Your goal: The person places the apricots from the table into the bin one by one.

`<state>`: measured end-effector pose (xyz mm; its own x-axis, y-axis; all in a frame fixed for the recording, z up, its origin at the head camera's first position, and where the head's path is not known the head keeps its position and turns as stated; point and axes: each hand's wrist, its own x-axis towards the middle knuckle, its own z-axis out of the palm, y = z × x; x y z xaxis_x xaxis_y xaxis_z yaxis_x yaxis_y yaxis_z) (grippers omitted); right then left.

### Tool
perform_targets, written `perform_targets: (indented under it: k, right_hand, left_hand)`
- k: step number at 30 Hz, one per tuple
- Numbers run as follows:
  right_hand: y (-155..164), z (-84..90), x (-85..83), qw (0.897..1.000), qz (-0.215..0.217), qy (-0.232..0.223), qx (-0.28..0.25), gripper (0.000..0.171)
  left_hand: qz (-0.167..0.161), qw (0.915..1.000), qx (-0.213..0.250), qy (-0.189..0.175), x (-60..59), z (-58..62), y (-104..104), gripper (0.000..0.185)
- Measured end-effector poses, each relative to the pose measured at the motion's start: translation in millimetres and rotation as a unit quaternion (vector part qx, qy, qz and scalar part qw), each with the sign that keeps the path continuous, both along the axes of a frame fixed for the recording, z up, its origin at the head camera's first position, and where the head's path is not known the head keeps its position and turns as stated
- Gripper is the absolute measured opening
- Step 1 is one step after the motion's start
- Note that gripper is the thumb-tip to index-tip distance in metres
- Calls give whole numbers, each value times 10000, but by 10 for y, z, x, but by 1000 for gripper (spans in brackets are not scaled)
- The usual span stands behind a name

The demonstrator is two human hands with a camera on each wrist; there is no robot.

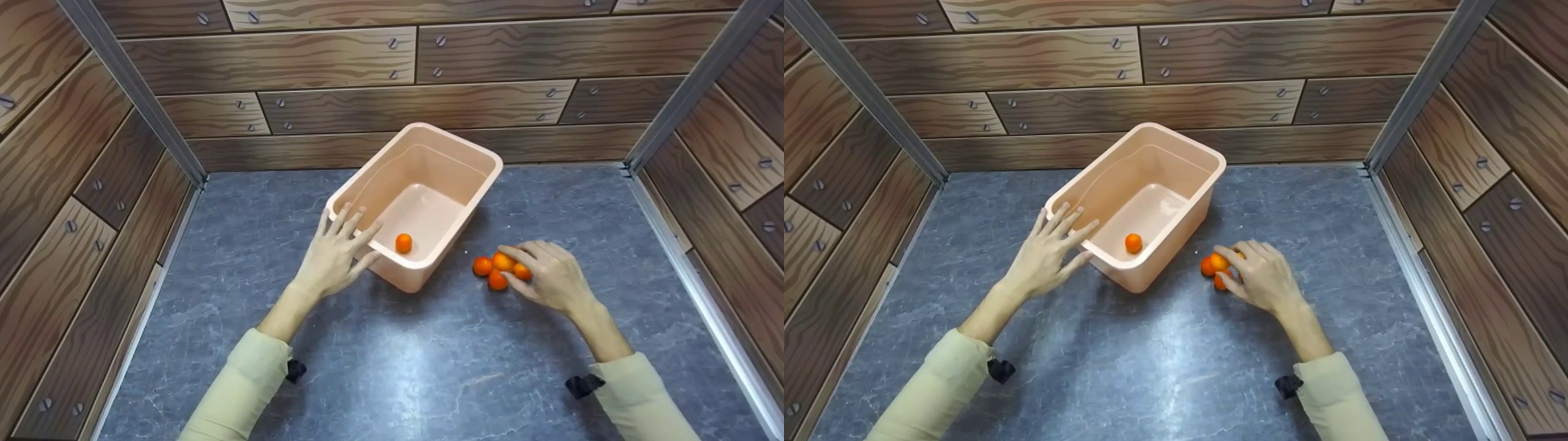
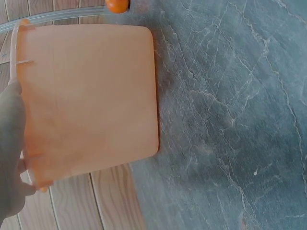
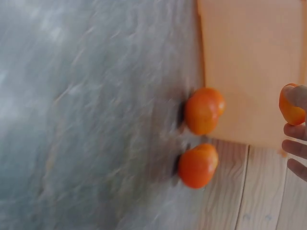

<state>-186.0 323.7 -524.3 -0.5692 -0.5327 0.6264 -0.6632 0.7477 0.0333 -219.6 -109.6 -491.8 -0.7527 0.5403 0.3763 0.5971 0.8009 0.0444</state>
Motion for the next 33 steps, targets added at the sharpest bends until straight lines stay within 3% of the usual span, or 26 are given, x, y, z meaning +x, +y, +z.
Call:
perform_targets:
  k: [17,33]
  right_hand:
    - [-303,283,-115,9981,493,253,-262,46]
    - [-500,523,-305,9963,701,477,-167,47]
  left_hand:
    - [-9,9999,-39,125,4,-12,-5,59]
    - [25,9999,-60,-130,23,6,-6,59]
